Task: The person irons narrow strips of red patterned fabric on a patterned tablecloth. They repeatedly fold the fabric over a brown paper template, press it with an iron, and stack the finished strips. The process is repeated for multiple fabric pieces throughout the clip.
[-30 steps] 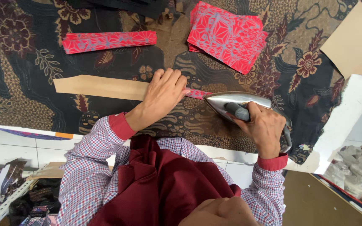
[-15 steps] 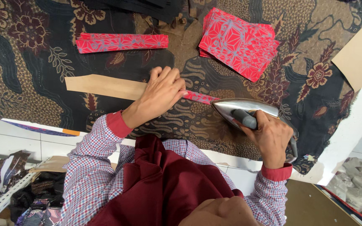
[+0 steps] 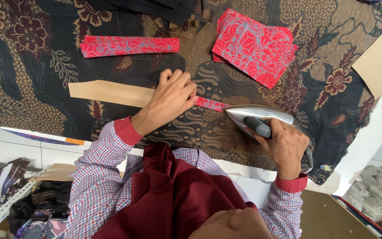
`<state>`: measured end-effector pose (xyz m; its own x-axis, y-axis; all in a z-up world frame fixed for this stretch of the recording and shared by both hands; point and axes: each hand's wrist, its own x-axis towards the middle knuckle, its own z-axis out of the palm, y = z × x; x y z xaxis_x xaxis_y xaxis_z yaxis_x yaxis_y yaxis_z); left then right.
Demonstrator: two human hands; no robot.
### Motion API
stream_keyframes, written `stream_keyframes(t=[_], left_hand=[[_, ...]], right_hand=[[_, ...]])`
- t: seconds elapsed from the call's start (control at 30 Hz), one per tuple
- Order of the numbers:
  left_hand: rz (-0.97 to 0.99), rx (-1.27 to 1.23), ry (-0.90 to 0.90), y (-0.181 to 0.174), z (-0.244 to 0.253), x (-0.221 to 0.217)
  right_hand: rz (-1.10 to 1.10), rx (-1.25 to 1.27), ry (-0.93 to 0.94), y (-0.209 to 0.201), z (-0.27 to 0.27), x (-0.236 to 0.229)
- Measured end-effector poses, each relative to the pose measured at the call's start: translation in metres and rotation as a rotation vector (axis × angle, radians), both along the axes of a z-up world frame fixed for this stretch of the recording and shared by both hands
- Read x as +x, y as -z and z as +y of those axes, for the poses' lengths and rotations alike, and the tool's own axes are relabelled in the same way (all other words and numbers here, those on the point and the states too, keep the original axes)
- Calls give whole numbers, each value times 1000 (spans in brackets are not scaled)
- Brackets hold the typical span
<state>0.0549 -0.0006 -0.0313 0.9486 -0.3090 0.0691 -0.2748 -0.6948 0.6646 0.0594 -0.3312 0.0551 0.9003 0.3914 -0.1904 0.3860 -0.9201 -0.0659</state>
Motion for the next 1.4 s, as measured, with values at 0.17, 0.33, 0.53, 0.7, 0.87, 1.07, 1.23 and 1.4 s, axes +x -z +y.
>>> stream_keyframes(t=[0.17,0.33,0.53,0.7,0.87,1.07,1.23,1.4], left_hand=[[-15,-21,-9,2,-1,-1],[-15,-29,-9,-1,0,0],[24,-61,-18,-13,6,4],[-65,-47,-122,-26,14,2],[-92,-85,-129,-30,5,-7],[-112,-108,-63,-15,-11,-23],[-204,0,0,-2,-12,-28],[-206,96,35,-6,-11,-29]], right_hand=[[12,0,-30,-1,19,3],[62,17,-84,-3,46,9],[89,59,-121,-5,82,15],[85,70,-136,-4,104,18],[67,76,-146,-3,109,18],[105,43,-101,-4,96,16],[41,78,-69,-7,68,13],[10,30,25,-6,37,7]])
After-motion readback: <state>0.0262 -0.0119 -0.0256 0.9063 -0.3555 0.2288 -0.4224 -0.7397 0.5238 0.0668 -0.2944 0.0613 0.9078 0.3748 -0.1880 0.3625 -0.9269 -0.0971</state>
